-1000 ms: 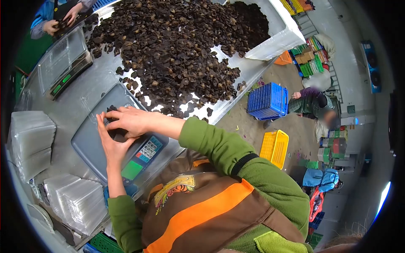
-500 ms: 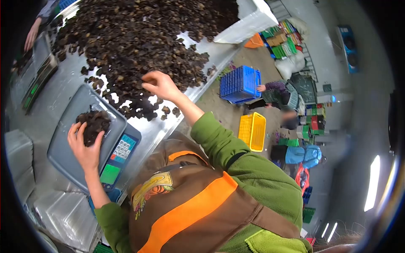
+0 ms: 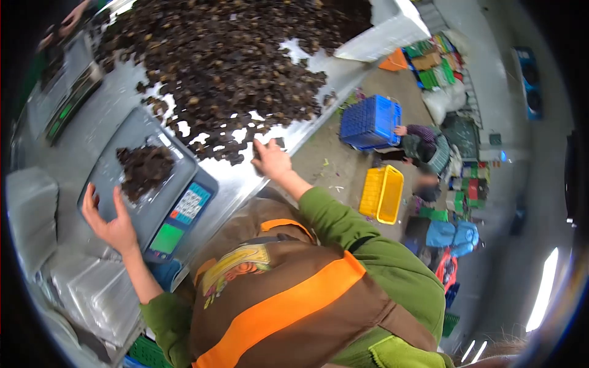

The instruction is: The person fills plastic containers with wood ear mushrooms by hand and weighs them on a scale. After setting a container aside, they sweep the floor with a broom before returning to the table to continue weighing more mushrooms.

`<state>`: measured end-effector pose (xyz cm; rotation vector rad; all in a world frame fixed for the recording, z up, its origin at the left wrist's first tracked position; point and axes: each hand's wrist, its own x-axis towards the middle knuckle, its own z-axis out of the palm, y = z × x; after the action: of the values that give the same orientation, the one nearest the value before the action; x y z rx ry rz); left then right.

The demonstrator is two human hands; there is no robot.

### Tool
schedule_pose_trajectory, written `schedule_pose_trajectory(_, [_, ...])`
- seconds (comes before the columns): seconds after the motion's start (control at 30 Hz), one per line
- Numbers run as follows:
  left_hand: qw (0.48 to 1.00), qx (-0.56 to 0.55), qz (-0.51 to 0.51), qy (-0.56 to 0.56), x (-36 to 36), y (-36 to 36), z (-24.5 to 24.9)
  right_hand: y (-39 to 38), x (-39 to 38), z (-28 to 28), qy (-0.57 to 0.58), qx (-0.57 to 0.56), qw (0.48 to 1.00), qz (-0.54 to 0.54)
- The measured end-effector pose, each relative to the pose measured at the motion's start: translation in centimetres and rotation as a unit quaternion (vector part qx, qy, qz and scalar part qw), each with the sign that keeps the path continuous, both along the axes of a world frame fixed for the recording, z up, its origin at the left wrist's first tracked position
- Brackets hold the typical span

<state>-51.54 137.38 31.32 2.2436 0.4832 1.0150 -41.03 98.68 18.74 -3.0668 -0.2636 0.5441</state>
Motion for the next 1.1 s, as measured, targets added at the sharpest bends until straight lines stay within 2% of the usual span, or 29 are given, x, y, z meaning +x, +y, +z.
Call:
schedule_pose_trajectory(0.1, [1.0,-0.005,0.029,-0.007,-0.4,1.0,-0.3,-0.2,0.8,0.2,0.005,0.025,0.999,0.025])
schedule_pose_trajectory(0.33, [0.991,-0.08,0.107,-0.027,-3.2,3.3,-0.9,-0.6,1.9,-1.5,-0.038,0.089,0.995,-0.004])
schedule_pose_trajectory(0.37, [0.986,-0.112,0.119,-0.034,-3.6,3.5,-1.0,-0.2,2.2,-1.6,0.073,0.209,0.97,-0.096])
schedule_pose_trajectory(0.4, [0.985,-0.113,0.122,-0.035,-4.1,3.7,-1.1,0.4,2.6,-1.6,0.18,0.321,0.911,-0.187])
schedule_pose_trajectory(0.43, [0.98,-0.137,0.144,-0.027,-4.5,3.7,-1.2,2.0,2.9,-0.5,0.249,0.464,0.812,-0.253])
schedule_pose_trajectory(0.47, [0.973,-0.16,0.165,-0.018,-4.9,3.8,-1.2,3.7,2.9,0.5,0.287,0.509,0.749,-0.311])
schedule_pose_trajectory(0.5, [0.973,-0.16,0.166,-0.017,-5.1,3.8,-1.3,6.1,3.1,3.2,0.332,0.552,0.705,-0.296])
schedule_pose_trajectory(0.53, [0.969,-0.182,0.164,-0.012,-5.2,3.7,-1.3,7.7,3.3,4.3,0.352,0.59,0.693,-0.219])
schedule_pose_trajectory(0.6, [0.967,-0.204,0.155,-0.008,-4.9,3.5,-1.9,12.6,3.4,8.9,0.336,0.608,0.711,-0.109])
schedule_pose_trajectory(0.67, [0.963,-0.257,0.078,-0.024,-3.8,3.1,-3.3,17.0,2.8,12.8,0.308,0.62,0.72,-0.041])
schedule_pose_trajectory(0.7, [0.967,-0.25,0.038,-0.013,-3.0,2.1,-3.0,18.7,2.9,13.3,0.275,0.598,0.752,0.032])
schedule_pose_trajectory(0.73, [0.968,-0.25,0.033,-0.017,-2.0,0.8,-1.7,20.2,3.3,12.8,0.152,0.559,0.801,0.155])
schedule_pose_trajectory(0.8, [0.985,-0.142,-0.079,0.063,-0.3,-1.4,1.0,22.2,3.1,13.0,-0.025,0.508,0.82,0.263])
schedule_pose_trajectory(0.83, [0.984,-0.144,-0.084,0.062,0.3,-1.6,0.8,22.2,3.2,13.4,-0.029,0.506,0.822,0.259])
schedule_pose_trajectory(0.9, [0.989,-0.025,-0.131,0.07,1.3,-2.1,0.1,21.9,3.4,14.5,0.019,0.483,0.842,0.239])
schedule_pose_trajectory(0.93, [0.987,-0.033,-0.139,0.068,1.6,-2.1,-0.3,21.1,3.4,15.8,0.107,0.52,0.835,0.144])
schedule_pose_trajectory(1.0, [0.99,0.033,-0.098,0.098,1.8,-1.6,-1.4,17.7,4.9,15.6,0.113,0.528,0.839,0.073])
schedule_pose_trajectory(1.07, [0.992,0.014,-0.072,0.103,1.4,-1.4,-1.2,12.4,7.0,11.7,0.016,0.488,0.871,0.053])
schedule_pose_trajectory(1.1, [0.994,0.004,-0.064,0.093,1.1,-1.2,-1.2,9.2,7.9,10.1,-0.028,0.404,0.912,0.067])
